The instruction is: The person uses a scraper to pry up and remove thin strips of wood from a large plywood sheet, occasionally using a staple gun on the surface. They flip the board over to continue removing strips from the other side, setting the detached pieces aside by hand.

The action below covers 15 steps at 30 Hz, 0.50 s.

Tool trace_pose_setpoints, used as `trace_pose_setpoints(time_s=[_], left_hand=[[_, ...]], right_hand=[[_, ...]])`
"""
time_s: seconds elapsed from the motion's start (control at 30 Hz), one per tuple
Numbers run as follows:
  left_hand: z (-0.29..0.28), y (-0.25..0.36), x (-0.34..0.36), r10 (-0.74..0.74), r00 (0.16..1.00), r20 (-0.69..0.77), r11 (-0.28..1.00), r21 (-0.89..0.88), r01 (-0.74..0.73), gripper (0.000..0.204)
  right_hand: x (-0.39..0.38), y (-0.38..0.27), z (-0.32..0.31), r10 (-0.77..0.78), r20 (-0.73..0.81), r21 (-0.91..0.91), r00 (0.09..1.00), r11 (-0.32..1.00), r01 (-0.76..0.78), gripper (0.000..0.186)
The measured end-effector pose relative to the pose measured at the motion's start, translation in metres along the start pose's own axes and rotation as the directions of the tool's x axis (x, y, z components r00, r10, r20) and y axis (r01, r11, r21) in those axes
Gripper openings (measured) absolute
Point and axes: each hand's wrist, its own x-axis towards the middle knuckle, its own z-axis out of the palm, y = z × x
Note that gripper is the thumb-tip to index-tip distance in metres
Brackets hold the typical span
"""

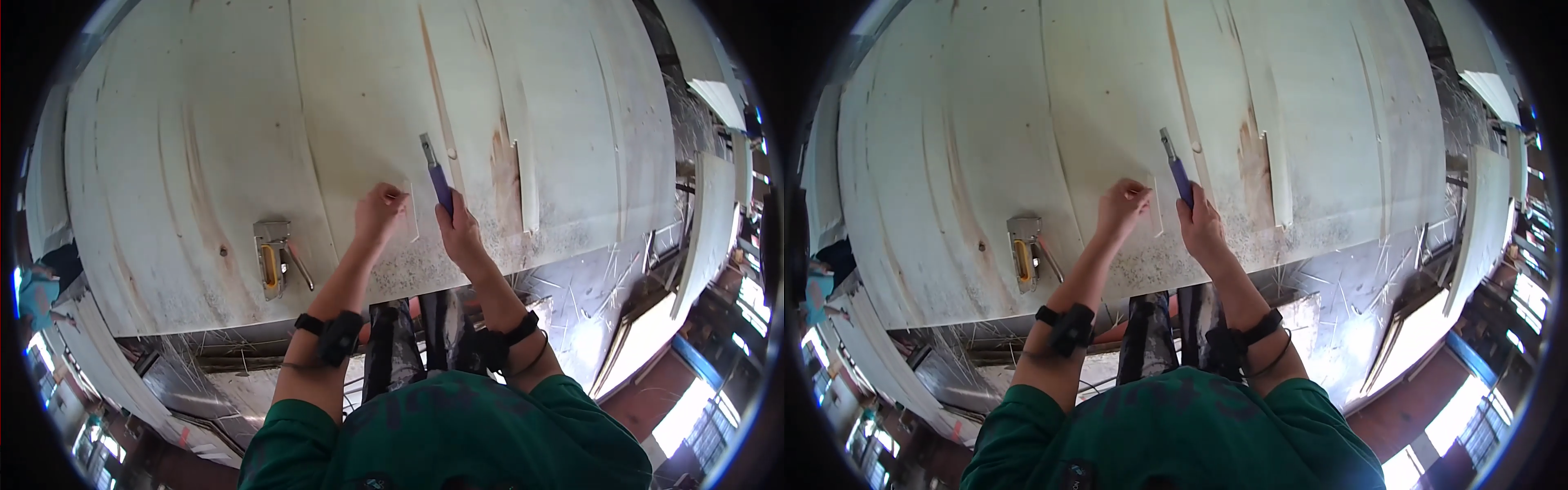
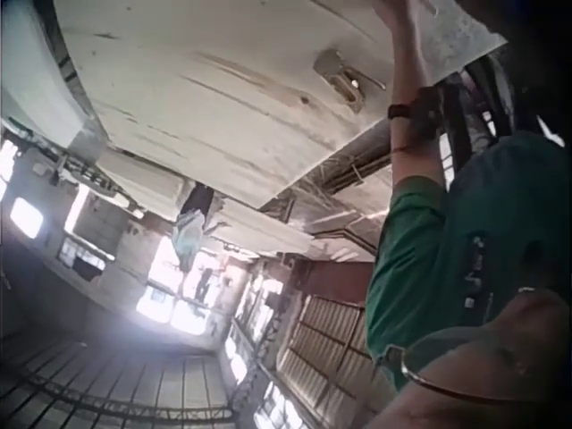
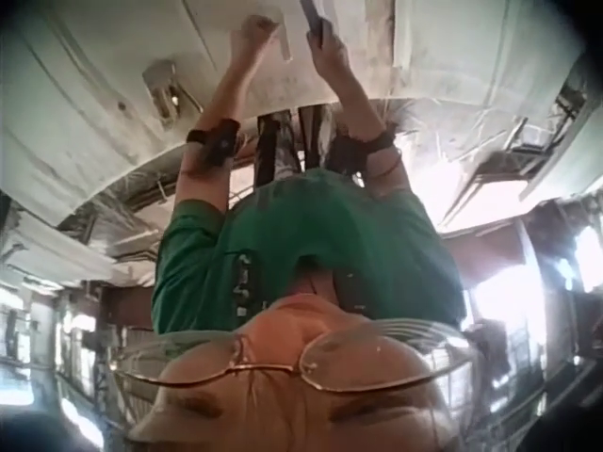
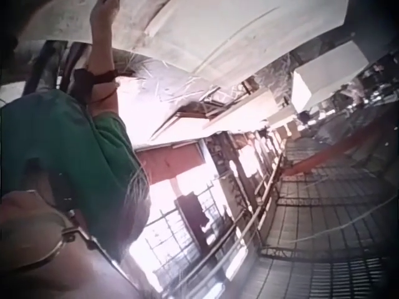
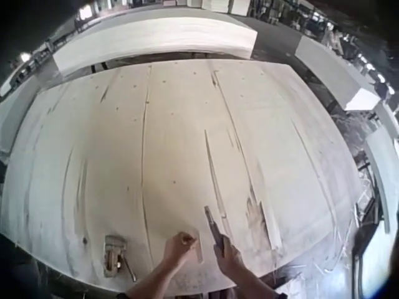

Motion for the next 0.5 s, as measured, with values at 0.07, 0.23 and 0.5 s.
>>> trace_pose_setpoints(time_s=[0.07, 0.23, 0.5], left_hand=[[-0.001, -0.007, 0.009, 0.045, 0.997, -0.067, 0.975, 0.218, -0.030, 0.021], [0.008, -0.021, -0.005, 0.439, 0.898, 0.040, 0.727, 0.572, -0.381, 0.029], [0.011, -0.073, -0.022, 0.668, 0.511, 0.541, 0.154, 0.571, -0.806, 0.055]], right_hand=[[0.005, 0.012, 0.010, 0.031, 0.000, 0.069, 1.000, 0.997, -0.031, 0.037], [-0.032, 0.039, 0.015, 0.201, 0.175, 0.125, 0.964, 0.966, -0.225, 0.046], [-0.036, 0.052, 0.060, -0.071, 0.060, -0.023, 0.996, 0.997, 0.073, 0.062]])
